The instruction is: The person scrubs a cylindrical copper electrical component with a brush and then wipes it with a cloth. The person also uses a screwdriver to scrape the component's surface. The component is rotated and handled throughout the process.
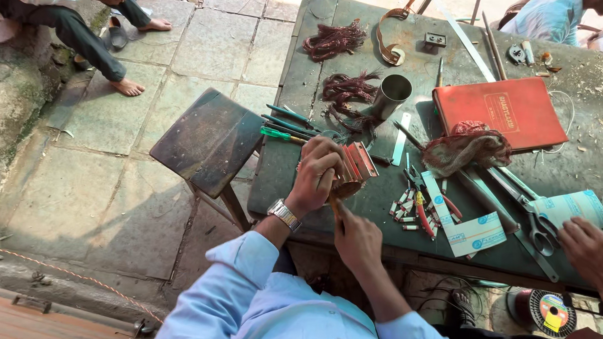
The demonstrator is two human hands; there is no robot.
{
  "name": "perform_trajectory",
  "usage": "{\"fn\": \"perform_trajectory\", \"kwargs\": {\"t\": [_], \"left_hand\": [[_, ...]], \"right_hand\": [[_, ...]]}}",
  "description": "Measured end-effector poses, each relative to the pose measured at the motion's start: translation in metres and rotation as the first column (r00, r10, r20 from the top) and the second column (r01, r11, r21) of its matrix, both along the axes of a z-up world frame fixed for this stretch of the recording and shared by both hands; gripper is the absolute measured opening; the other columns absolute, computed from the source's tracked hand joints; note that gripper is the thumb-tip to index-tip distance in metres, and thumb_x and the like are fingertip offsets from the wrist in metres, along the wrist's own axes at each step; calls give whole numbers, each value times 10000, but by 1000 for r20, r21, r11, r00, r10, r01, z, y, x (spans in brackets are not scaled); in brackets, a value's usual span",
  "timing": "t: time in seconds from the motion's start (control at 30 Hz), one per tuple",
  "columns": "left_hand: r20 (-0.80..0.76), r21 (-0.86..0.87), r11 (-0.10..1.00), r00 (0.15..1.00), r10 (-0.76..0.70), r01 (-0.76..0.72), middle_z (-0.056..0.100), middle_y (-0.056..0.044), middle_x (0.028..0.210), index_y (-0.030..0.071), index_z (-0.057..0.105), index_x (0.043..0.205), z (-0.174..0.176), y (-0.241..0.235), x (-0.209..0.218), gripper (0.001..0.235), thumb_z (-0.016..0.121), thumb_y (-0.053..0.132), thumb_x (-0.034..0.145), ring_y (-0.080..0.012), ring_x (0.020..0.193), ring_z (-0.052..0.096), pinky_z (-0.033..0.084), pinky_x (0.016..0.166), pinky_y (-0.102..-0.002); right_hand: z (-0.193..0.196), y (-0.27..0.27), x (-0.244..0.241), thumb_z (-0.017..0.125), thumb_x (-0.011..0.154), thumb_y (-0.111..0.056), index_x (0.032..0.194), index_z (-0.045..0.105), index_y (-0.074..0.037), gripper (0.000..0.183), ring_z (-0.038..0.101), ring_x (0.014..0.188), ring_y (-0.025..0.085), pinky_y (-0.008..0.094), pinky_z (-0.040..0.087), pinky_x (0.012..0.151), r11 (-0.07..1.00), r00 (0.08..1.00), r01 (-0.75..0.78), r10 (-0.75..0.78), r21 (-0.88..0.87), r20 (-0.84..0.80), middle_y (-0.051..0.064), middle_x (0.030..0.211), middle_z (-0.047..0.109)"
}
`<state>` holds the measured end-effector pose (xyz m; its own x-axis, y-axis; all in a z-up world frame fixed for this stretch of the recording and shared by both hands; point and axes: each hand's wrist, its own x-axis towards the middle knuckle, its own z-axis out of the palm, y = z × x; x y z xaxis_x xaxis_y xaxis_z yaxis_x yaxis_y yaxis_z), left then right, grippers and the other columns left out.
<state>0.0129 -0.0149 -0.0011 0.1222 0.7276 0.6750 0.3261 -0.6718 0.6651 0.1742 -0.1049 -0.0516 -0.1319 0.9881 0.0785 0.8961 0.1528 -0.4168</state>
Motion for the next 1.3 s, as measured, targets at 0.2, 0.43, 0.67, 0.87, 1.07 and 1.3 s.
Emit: {"fn": "perform_trajectory", "kwargs": {"t": [0.2,0.43,0.67,0.87,1.07,1.3], "left_hand": [[6,-39,994,995,-98,98,638,-107,915,34,542,780,-13,0,9,62,535,91,805,-312,1052,552,423,1018,-447],[19,-71,994,996,-86,87,609,-103,870,43,528,761,-7,0,1,65,515,81,813,-310,1027,555,458,996,-425],[30,-61,991,993,-118,120,608,-96,840,42,546,758,-9,0,3,47,508,50,783,-315,1006,557,449,968,-416],[94,-78,986,986,-138,146,595,-117,858,23,540,769,-8,11,-2,41,500,34,770,-312,982,541,453,964,-406],[175,-103,978,971,-164,184,592,-114,808,29,556,743,-15,12,-8,51,509,42,757,-304,974,540,465,915,-390],[203,-91,982,968,-145,166,575,-118,796,7,550,746,-18,11,-11,78,489,53,765,-276,948,530,475,926,-390]], "right_hand": [[-12,2,5,618,963,-249,1309,683,-227,353,691,662,374,516,536,616,998,998,-26,22,65,61,154,712,706],[-1,-14,-1,617,935,-235,1359,633,-189,428,703,593,337,485,550,566,1000,984,-4,7,-15,180,114,699,710],[-6,2,-28,602,940,-154,1370,611,-83,436,712,635,287,433,557,605,1000,961,1,0,-3,277,86,677,710],[0,-24,-20,612,895,-198,1316,637,-90,435,716,580,306,461,564,567,997,967,49,-33,-56,252,116,654,716],[6,10,-16,637,946,-181,1270,709,-83,346,667,562,310,455,513,528,983,879,70,-142,-171,-456,165,638,687],[22,-1,-21,664,967,-138,1245,731,-40,302,657,526,219,394,495,546,997,908,46,-70,-68,-413,179,659,664]]}}
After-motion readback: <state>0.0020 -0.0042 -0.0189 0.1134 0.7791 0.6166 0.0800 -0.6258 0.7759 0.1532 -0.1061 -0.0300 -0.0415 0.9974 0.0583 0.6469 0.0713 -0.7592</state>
